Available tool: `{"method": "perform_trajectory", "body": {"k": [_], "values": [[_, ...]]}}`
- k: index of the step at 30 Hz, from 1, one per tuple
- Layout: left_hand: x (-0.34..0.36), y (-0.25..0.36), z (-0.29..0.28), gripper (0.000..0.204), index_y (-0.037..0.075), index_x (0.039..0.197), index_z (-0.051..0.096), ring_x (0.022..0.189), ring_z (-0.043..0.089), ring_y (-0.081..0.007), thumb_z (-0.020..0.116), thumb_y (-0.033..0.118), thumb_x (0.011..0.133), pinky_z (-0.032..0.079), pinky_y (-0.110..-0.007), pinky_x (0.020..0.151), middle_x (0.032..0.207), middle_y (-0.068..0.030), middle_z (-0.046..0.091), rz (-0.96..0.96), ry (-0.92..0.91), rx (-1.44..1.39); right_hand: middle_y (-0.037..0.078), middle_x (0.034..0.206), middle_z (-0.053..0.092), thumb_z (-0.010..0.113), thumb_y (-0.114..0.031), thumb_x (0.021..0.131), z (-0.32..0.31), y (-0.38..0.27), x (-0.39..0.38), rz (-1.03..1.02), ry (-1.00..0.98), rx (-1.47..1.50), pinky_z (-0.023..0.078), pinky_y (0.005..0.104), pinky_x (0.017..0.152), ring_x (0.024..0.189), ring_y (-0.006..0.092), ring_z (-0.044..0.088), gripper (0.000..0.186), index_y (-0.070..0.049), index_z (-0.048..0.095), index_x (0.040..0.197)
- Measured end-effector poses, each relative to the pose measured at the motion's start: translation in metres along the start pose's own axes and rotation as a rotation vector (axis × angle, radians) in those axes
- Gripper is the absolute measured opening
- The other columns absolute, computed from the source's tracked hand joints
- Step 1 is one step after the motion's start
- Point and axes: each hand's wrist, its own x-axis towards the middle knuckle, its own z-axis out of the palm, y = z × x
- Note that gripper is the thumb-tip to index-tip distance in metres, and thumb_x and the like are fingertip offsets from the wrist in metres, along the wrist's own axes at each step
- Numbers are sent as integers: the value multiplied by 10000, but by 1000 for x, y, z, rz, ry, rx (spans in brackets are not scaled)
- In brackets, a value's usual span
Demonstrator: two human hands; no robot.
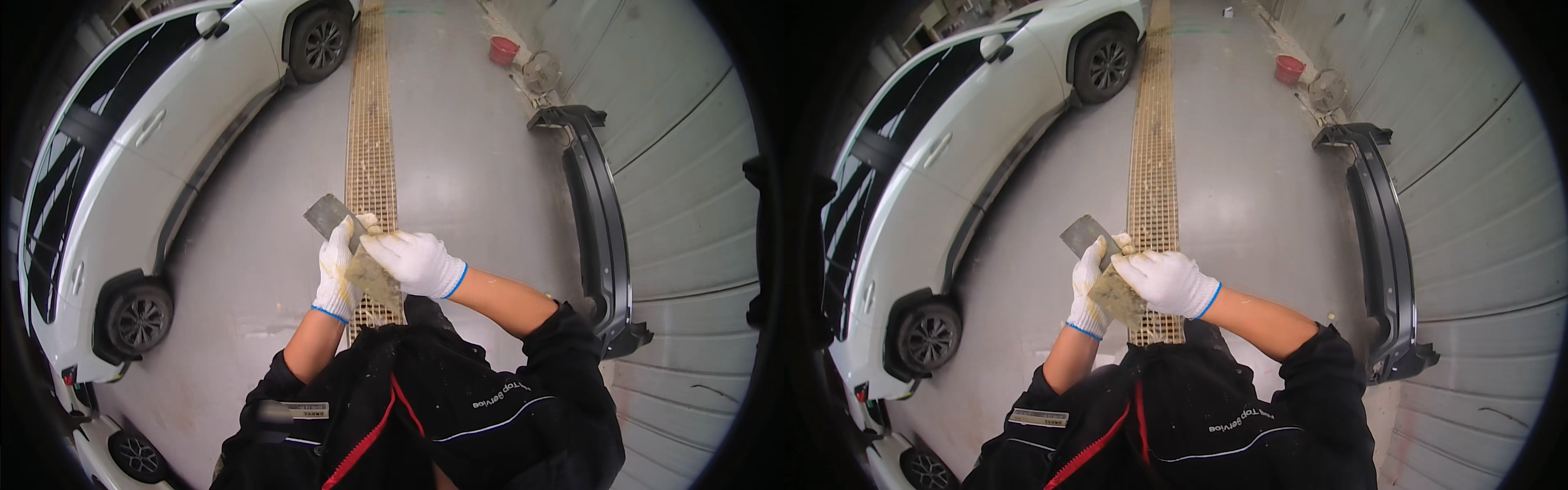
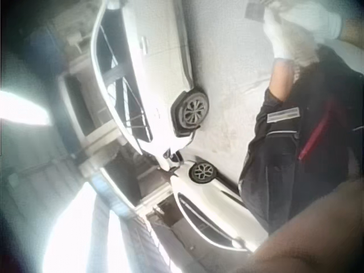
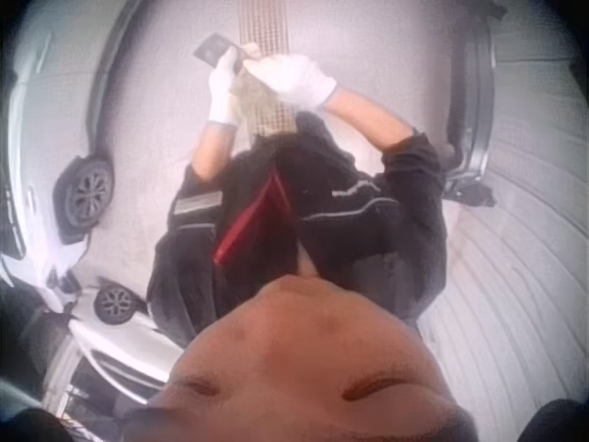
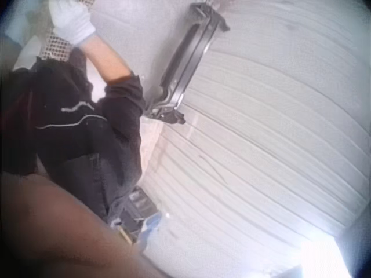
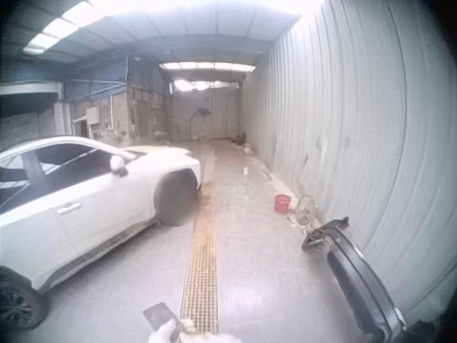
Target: The person cleans the front bumper of a white car with a spray gun and cloth, applies masking tape along the bumper edge, then puts on gloves and mixes a yellow filler paste with a putty knife. The person prepares the filler for application but does not apply it in the clip.
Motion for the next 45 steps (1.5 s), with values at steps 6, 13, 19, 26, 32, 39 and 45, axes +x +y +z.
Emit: {"method": "perform_trajectory", "body": {"k": [6,13,19,26,32,39,45], "values": [[79,53,121,471,-42,1356,586,1097,671,-266,496,318,1066,544,-401,982,1241,-170,681,77,-262,62,86,1046,734,712,-3,919,-16,126,45,752,595,874,583,326,822,945,180,715,242,17,673,1157],[206,45,203,448,9,1370,612,1108,650,-217,533,326,1063,538,-361,964,1264,-119,670,-37,-381,198,96,934,727,726,-31,903,-27,259,49,753,468,589,575,323,700,801,186,721,221,-29,706,1123],[353,37,273,458,-17,1288,630,1123,672,-272,489,362,1074,524,-414,1022,1221,-153,697,-216,-460,120,83,833,658,767,-144,853,-20,405,73,569,209,-2,552,369,596,678,275,682,295,-94,715,1139],[520,55,359,423,11,1141,660,986,698,-301,501,393,1052,576,-446,888,1069,-152,724,-403,-330,214,74,846,627,690,-152,837,-22,564,122,370,-68,-223,555,369,577,711,251,684,391,-50,654,1213],[643,54,421,409,27,1103,668,989,689,-330,515,401,1042,567,-476,889,1051,-161,722,-487,-244,33,76,852,650,688,-137,837,-1,698,145,311,-106,-162,564,360,598,732,247,688,350,-40,665,1172],[778,103,553,538,-59,1348,567,1158,664,-325,524,385,1047,536,-450,1021,1279,-192,668,-338,-248,-5,92,1100,737,722,-59,934,15,905,180,773,519,605,588,316,803,984,178,720,281,-17,657,1204],[884,139,663,511,-73,1376,550,1175,660,-302,490,320,1055,515,-415,1052,1315,-197,656,-206,-415,173,64,1070,736,706,-44,948,-19,1061,232,844,540,765,583,329,796,931,174,722,200,-18,681,1145]]}}
